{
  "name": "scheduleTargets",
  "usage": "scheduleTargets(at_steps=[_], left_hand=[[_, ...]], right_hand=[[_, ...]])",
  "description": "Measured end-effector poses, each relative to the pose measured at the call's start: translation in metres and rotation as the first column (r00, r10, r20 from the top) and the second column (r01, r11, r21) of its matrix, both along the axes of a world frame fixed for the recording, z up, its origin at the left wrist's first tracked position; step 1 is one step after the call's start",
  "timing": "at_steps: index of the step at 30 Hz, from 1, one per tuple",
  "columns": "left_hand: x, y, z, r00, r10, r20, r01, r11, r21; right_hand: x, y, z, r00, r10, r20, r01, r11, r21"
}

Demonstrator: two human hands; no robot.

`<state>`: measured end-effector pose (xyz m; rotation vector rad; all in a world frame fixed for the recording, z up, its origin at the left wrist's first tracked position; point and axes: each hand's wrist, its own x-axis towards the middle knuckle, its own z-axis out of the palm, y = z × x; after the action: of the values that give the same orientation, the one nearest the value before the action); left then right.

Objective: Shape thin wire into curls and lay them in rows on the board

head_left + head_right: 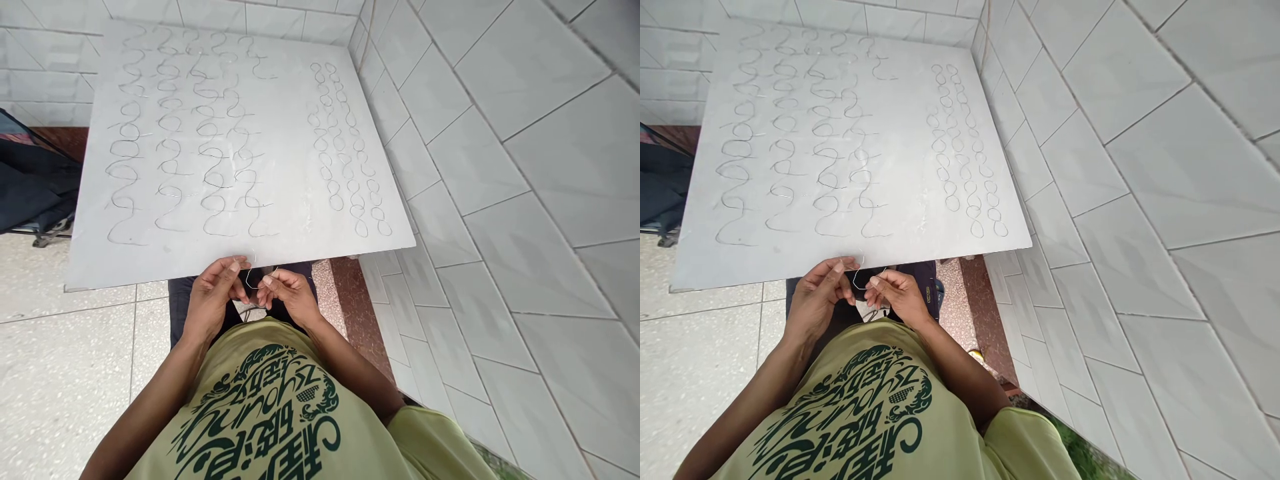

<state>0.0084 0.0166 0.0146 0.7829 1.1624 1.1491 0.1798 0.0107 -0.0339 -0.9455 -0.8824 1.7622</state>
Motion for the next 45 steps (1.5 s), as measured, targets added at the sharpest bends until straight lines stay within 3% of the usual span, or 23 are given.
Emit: scheduleTargets(at_steps=[4, 11, 16, 31, 40, 45], left_hand=[[0.002, 0.001, 0.009, 0.997, 0.047, 0.06, -0.049, 0.998, 0.03], [-0.016, 0.009, 0.017, 0.985, -0.062, 0.163, 0.077, 0.993, -0.089], [-0.029, 0.019, 0.024, 0.981, -0.17, 0.09, 0.182, 0.974, -0.138], [-0.01, 0.004, 0.019, 0.998, -0.047, 0.041, 0.05, 0.996, -0.067], [-0.043, 0.026, 0.03, 0.954, -0.273, -0.127, 0.257, 0.958, -0.128], [-0.024, 0.022, 0.027, 0.983, -0.155, -0.095, 0.147, 0.986, -0.085]], right_hand=[[0.003, -0.004, 0.002, 1.0, 0.03, -0.002, -0.03, 1.0, -0.001], [0.013, -0.009, 0.005, 0.999, 0.053, -0.013, -0.053, 0.999, 0.003], [0.017, -0.011, 0.01, 0.998, 0.07, -0.009, -0.07, 0.997, 0.03], [0.008, -0.019, 0.007, 0.999, 0.038, -0.035, -0.037, 0.999, 0.023], [0.021, -0.018, 0.01, 0.997, 0.072, -0.01, -0.072, 0.997, -0.009], [0.017, -0.018, 0.01, 0.998, 0.047, -0.048, -0.047, 0.999, 0.009]])
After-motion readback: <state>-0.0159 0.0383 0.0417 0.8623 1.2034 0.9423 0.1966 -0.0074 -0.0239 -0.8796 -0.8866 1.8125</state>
